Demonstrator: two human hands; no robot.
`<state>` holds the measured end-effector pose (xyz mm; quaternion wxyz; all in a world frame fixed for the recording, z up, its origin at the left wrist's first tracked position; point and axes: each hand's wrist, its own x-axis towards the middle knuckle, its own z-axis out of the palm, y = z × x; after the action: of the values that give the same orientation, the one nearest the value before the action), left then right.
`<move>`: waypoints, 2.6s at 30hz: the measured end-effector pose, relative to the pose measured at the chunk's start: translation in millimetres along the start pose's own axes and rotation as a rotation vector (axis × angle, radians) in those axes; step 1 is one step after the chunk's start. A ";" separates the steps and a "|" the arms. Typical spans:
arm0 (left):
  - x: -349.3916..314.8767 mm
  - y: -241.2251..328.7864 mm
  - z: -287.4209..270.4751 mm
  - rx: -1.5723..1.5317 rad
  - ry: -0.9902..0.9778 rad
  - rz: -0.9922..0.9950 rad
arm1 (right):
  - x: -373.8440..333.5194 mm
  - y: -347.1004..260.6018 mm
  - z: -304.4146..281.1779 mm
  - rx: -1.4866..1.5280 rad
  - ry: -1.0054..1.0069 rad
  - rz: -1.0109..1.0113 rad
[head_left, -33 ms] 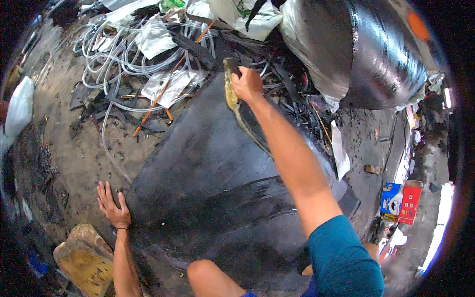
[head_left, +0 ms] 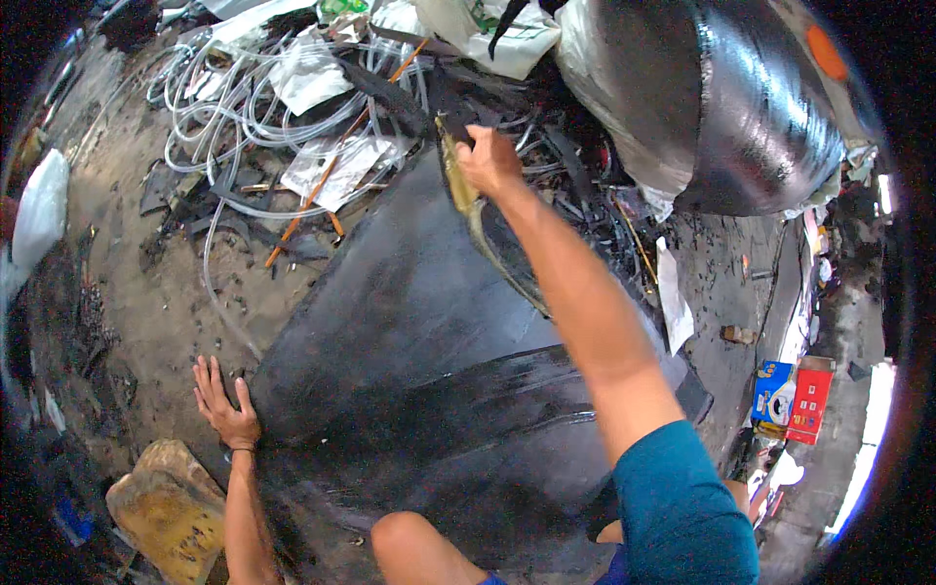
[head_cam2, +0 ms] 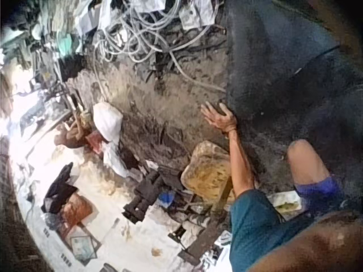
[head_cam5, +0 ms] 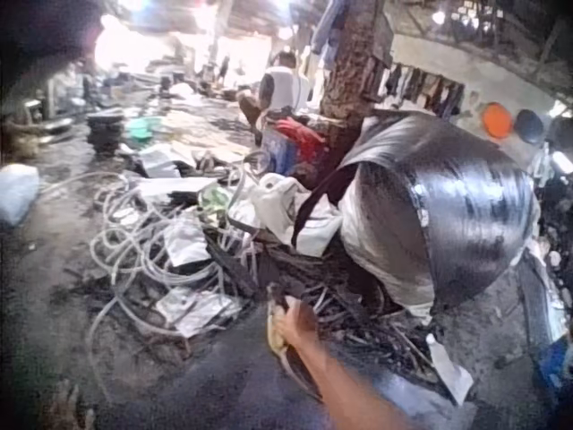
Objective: The person kneels on the floor and uses a brush to apply a yellow paste from a bucket onto a large black rubber sheet. They spread the paste evenly across the surface, flip the sheet, and continue applying paste to the other side.
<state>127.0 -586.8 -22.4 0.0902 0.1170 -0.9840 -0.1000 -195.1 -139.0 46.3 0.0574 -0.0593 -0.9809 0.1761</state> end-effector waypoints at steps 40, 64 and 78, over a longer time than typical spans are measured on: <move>-7.7 -5.0 7.0 -0.101 0.085 0.008 | -197.5 35.9 -31.0 0.058 -0.128 0.228; -3.7 -11.1 14.1 -0.146 0.129 0.056 | -282.9 174.6 -121.9 -0.302 -0.643 -0.911; -5.5 -7.6 24.0 -0.124 0.140 0.051 | -644.4 154.8 -198.3 0.036 -1.130 -0.087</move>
<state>129.0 -588.4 -48.0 0.1683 0.0928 -0.9698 -0.1500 481.8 -15.7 117.4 -0.4685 0.0854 -0.8575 0.1948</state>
